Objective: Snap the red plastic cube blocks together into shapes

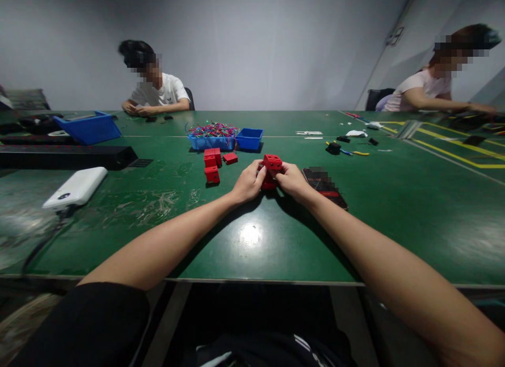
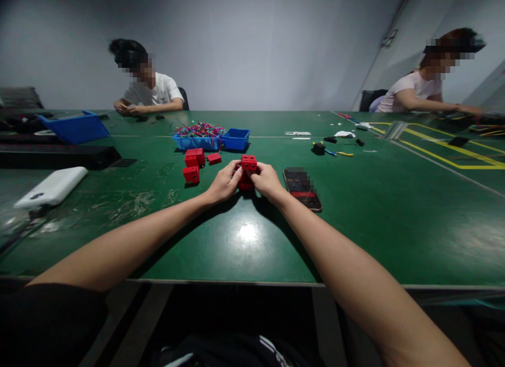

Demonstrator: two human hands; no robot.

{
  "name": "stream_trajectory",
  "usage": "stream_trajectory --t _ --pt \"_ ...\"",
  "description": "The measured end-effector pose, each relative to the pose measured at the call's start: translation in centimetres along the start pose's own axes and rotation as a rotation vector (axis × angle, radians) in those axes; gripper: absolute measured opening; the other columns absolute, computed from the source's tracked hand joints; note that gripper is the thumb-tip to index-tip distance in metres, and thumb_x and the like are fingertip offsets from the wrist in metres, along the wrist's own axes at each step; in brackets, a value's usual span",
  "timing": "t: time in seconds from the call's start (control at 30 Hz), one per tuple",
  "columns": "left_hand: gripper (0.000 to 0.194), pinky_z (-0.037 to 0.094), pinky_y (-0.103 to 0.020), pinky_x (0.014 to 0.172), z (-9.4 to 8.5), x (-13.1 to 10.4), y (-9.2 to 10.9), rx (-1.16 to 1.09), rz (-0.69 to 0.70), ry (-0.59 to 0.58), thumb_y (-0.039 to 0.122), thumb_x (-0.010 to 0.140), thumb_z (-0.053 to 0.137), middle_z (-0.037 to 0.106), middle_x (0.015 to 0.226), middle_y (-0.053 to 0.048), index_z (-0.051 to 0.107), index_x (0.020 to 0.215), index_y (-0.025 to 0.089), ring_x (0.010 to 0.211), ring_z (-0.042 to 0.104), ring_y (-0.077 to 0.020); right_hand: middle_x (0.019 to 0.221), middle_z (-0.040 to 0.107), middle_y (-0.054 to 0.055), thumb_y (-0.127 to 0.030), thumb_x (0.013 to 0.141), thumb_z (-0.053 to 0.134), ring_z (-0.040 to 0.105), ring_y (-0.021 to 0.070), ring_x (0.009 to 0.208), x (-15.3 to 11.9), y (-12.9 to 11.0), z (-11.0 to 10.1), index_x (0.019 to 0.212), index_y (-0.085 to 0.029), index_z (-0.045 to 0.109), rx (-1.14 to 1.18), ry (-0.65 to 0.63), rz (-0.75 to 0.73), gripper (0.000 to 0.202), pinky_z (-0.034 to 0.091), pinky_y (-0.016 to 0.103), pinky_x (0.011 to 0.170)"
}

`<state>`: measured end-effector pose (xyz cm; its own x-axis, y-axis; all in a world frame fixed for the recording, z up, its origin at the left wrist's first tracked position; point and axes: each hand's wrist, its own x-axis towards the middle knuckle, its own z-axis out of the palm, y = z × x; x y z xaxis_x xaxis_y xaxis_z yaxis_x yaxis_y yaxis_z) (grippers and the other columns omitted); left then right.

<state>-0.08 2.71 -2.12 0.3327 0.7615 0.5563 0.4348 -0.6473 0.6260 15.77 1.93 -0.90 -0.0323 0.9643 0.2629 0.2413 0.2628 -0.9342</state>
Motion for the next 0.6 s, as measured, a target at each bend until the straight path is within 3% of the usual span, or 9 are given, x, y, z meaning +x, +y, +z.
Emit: stream_trajectory --t 0.17,0.27,0.37,0.47,0.6 --pt "0.029 0.05 -0.033 0.09 -0.08 0.12 0.0 -0.012 -0.014 -0.011 0.034 0.099 0.039 0.07 0.105 -0.008 0.061 0.107 0.017 0.094 0.065 -0.0194 0.081 0.073 0.004 -0.034 0.072 0.07 0.064 0.0187 0.076 0.12 0.39 -0.17 0.085 -0.015 0.074 -0.037 -0.011 -0.024 0.023 0.051 0.031 0.075" --pt "0.034 0.049 -0.03 0.079 -0.15 0.32 -0.12 0.011 -0.097 -0.056 0.034 0.1 0.035 0.069 0.089 -0.006 0.062 0.091 0.016 0.08 0.062 -0.0179 0.075 0.071 0.005 -0.051 0.073 0.07 0.06 0.0181 0.07 -0.05 0.3 -0.33 0.078 -0.014 0.073 -0.104 -0.027 -0.003 0.037 0.046 0.026 0.062" --pt "0.038 0.046 -0.029 0.073 -0.2 0.53 -0.3 0.023 -0.155 -0.101 0.035 0.099 0.034 0.068 0.085 -0.006 0.062 0.085 0.015 0.077 0.06 -0.018 0.07 0.068 0.005 -0.062 0.073 0.065 0.056 0.0168 0.066 -0.16 0.25 -0.41 0.076 -0.013 0.072 -0.157 -0.043 0.008 0.049 0.041 0.024 0.055" --pt "0.037 0.045 -0.028 0.073 -0.25 0.65 -0.42 0.012 -0.158 -0.111 0.035 0.098 0.035 0.069 0.086 -0.006 0.063 0.086 0.014 0.077 0.059 -0.0175 0.067 0.066 0.004 -0.064 0.076 0.061 0.054 0.0157 0.065 -0.12 0.34 -0.39 0.074 -0.014 0.07 -0.193 -0.046 0.004 0.051 0.039 0.023 0.054" --pt "0.038 0.043 -0.026 0.07 -0.34 0.66 -0.42 -0.002 -0.151 -0.114 0.035 0.097 0.035 0.068 0.082 -0.005 0.063 0.083 0.014 0.075 0.058 -0.0164 0.067 0.065 0.004 -0.055 0.083 0.056 0.052 0.0144 0.063 -0.03 0.43 -0.35 0.076 -0.014 0.07 -0.231 -0.056 0.008 0.044 0.038 0.023 0.054"
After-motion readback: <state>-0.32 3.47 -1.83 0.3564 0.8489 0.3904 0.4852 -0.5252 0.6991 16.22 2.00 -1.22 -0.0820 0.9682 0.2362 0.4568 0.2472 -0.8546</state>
